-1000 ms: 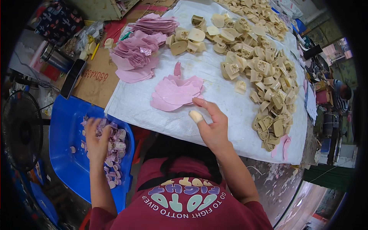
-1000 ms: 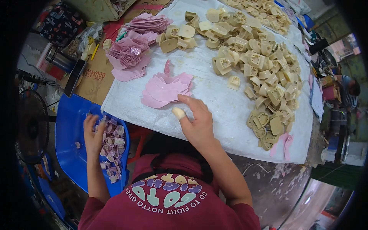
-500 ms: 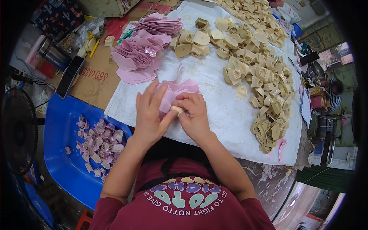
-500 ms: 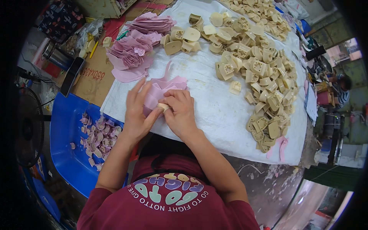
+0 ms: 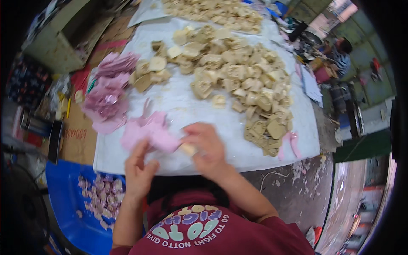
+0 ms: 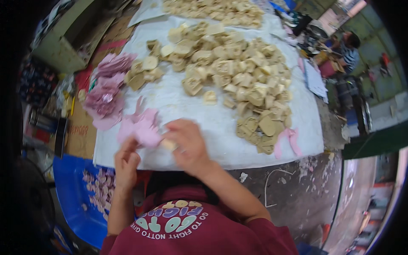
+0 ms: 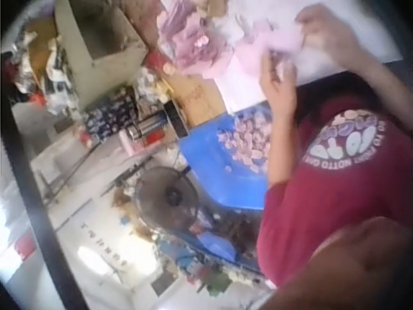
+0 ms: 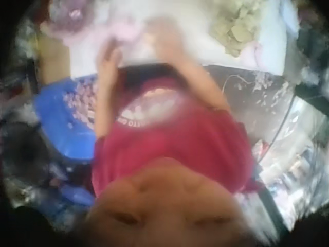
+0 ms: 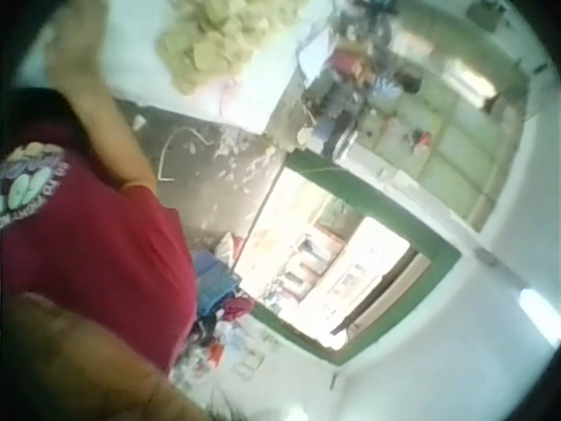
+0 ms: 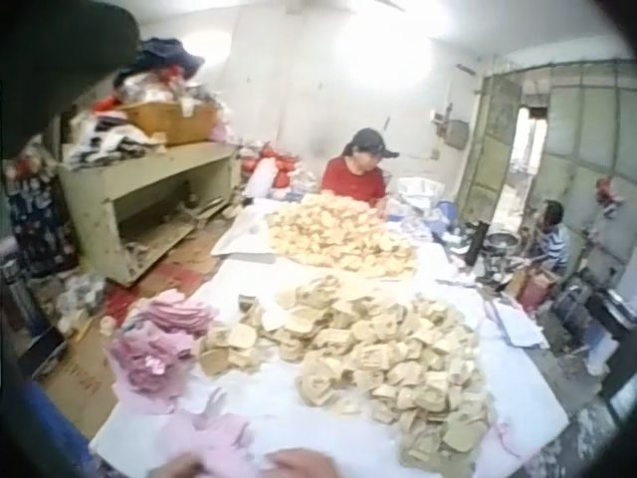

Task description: The person repeatedly picks up beige plastic pieces and pink foam pieces from a table, wraps the foam around the plastic, and places the assembled units into a blue bin. The process is repetitive and performed one at a time.

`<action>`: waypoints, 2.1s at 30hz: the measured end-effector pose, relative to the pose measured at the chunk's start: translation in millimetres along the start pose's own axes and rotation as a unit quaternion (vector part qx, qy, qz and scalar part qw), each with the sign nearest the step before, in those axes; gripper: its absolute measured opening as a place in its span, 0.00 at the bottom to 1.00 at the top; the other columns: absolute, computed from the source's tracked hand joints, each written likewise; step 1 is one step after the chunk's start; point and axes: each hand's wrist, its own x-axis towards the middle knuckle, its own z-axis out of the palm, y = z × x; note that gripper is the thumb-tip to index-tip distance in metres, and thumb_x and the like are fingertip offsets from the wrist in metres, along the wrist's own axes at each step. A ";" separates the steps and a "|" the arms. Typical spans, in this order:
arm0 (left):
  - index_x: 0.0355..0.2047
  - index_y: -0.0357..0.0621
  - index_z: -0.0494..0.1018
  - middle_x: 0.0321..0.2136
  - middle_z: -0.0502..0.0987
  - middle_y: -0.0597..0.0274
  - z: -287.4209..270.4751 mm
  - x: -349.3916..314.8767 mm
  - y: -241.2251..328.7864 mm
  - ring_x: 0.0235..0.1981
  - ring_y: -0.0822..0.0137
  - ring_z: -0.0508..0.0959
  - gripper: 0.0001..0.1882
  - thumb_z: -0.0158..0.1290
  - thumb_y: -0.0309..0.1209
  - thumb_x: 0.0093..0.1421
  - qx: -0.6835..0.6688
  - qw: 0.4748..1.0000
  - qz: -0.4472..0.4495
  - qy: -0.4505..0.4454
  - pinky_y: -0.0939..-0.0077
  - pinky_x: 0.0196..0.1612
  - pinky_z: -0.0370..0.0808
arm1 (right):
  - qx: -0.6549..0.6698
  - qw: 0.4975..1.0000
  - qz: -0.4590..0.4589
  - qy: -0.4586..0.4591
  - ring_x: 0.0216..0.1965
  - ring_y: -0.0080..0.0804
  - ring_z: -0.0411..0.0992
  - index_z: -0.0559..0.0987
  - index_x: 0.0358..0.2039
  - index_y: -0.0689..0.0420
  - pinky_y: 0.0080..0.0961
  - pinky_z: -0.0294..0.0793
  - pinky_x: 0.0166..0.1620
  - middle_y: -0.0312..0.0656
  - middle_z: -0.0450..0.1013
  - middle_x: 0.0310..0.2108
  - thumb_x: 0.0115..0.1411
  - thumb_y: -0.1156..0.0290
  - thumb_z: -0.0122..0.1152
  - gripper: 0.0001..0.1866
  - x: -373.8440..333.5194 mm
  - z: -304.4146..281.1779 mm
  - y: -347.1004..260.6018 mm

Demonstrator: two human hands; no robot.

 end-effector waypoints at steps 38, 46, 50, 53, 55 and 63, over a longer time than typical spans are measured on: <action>0.48 0.37 0.66 0.38 0.75 0.51 64.7 39.2 -4.8 0.38 0.59 0.79 0.21 0.40 0.44 0.70 -0.465 0.822 -0.328 0.010 0.63 0.39 0.79 | -0.065 0.992 -0.064 -0.092 0.55 0.44 0.68 0.74 0.51 0.57 0.39 0.63 0.58 0.43 0.73 0.48 0.53 0.75 0.60 0.23 -25.4 -20.0 -23.4; 0.58 0.34 0.62 0.53 0.71 0.45 78.2 23.4 33.0 0.51 0.58 0.74 0.25 0.39 0.42 0.70 -0.425 0.881 -0.208 -0.030 0.59 0.54 0.71 | 0.088 0.994 0.009 -0.058 0.45 0.41 0.73 0.75 0.51 0.58 0.35 0.70 0.50 0.44 0.75 0.41 0.56 0.77 0.57 0.20 -20.6 -7.0 -29.9; 0.60 0.35 0.60 0.52 0.72 0.53 52.8 19.0 7.9 0.52 0.58 0.74 0.25 0.40 0.40 0.70 -0.351 0.921 -0.154 -0.072 0.61 0.54 0.70 | 0.355 0.914 0.187 -0.058 0.40 0.28 0.75 0.75 0.50 0.59 0.29 0.75 0.43 0.39 0.75 0.37 0.62 0.75 0.54 0.15 -11.8 -13.5 -47.6; 0.60 0.36 0.60 0.51 0.72 0.55 67.6 -5.5 22.9 0.51 0.61 0.74 0.25 0.41 0.40 0.69 -0.442 0.876 -0.156 -0.112 0.64 0.53 0.71 | 0.470 0.788 0.384 -0.105 0.40 0.21 0.74 0.72 0.54 0.60 0.26 0.77 0.42 0.39 0.74 0.42 0.66 0.66 0.53 0.18 8.3 -28.2 -31.4; 0.60 0.37 0.60 0.46 0.73 0.58 78.5 -2.3 46.1 0.53 0.61 0.72 0.23 0.39 0.39 0.70 -0.367 0.912 -0.158 -0.094 0.63 0.55 0.71 | 0.538 0.765 0.349 -0.053 0.37 0.22 0.75 0.71 0.54 0.60 0.24 0.78 0.40 0.38 0.75 0.40 0.67 0.66 0.52 0.18 12.0 -34.4 -30.5; 0.57 0.36 0.64 0.54 0.71 0.52 73.5 0.6 54.4 0.56 0.59 0.71 0.22 0.47 0.36 0.67 -0.348 0.923 -0.143 -0.074 0.57 0.56 0.71 | 0.603 0.716 0.348 0.047 0.38 0.33 0.78 0.72 0.50 0.62 0.31 0.80 0.39 0.44 0.76 0.42 0.63 0.68 0.57 0.17 9.6 -31.4 -15.4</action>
